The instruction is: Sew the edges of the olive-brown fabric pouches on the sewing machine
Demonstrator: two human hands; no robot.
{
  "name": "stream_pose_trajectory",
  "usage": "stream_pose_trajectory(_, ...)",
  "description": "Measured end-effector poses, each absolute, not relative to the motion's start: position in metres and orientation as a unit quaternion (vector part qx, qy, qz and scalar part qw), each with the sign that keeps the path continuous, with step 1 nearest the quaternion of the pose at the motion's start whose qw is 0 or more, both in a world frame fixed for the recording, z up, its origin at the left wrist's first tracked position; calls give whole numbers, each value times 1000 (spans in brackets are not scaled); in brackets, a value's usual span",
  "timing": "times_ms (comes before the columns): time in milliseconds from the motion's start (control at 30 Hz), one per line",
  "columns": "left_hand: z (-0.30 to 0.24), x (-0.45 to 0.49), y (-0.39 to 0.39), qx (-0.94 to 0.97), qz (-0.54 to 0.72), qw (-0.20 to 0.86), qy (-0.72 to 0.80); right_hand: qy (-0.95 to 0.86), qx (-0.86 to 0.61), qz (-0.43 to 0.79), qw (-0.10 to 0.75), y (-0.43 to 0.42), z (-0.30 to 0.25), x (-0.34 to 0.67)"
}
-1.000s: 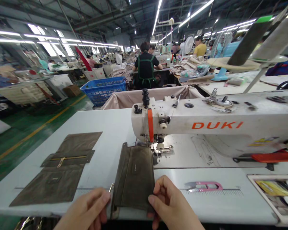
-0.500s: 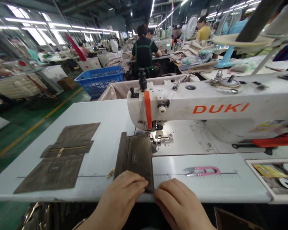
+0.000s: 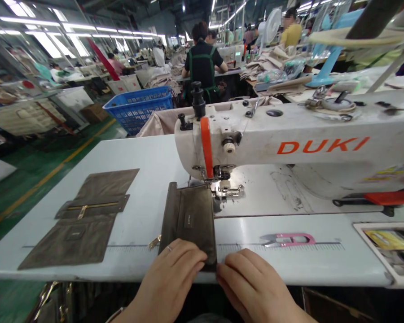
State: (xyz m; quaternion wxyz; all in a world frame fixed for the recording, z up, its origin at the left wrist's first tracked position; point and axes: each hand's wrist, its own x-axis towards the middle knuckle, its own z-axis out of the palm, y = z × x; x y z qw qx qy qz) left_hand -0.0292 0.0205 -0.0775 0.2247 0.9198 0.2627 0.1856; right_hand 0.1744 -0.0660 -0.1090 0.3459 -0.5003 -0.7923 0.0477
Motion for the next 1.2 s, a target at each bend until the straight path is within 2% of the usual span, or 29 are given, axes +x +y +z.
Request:
stream_pose_trajectory(200,-71,-22,19,913,172,232,289,-794,-498,28,347,-63,-112,172)
stream_pose_trajectory(400,-72,-21,18,923,168,207,276,-769,-502,57,393,-60,-112,169)
stream_pose_trajectory(533,-74,-23,18,949,132,147,245,-760,-500,75,409,-63,-107,173)
stream_pose_trajectory(633,-69,-21,21,980,42,94,170,-753,-532,52,384,-74,-99,196)
stream_pose_trajectory(733,-59,-14,30,988,-20,94,121,-712,-635,-27,299,-86,-98,234)
stream_pose_trajectory(833,-47,-5,43,978,-40,151,137,-698,-672,-58,241,-94,-108,269)
stream_pose_trajectory(900,-39,-1,51,953,-26,246,172,-711,-662,-53,229,-93,-117,283)
stream_pose_trajectory(967,-33,0,56,916,14,350,197,-704,-670,-55,230,-90,-121,284)
stream_pose_trajectory(1033,-31,-1,59,879,56,420,217,-668,-693,-53,266,-86,-118,275)
stream_pose_trajectory(1100,-32,-4,60,858,84,447,238,-624,-706,11,335,-83,-109,254)
stream_pose_trajectory(1200,-37,-8,61,846,115,448,266,-582,-671,213,407,-81,-95,212)
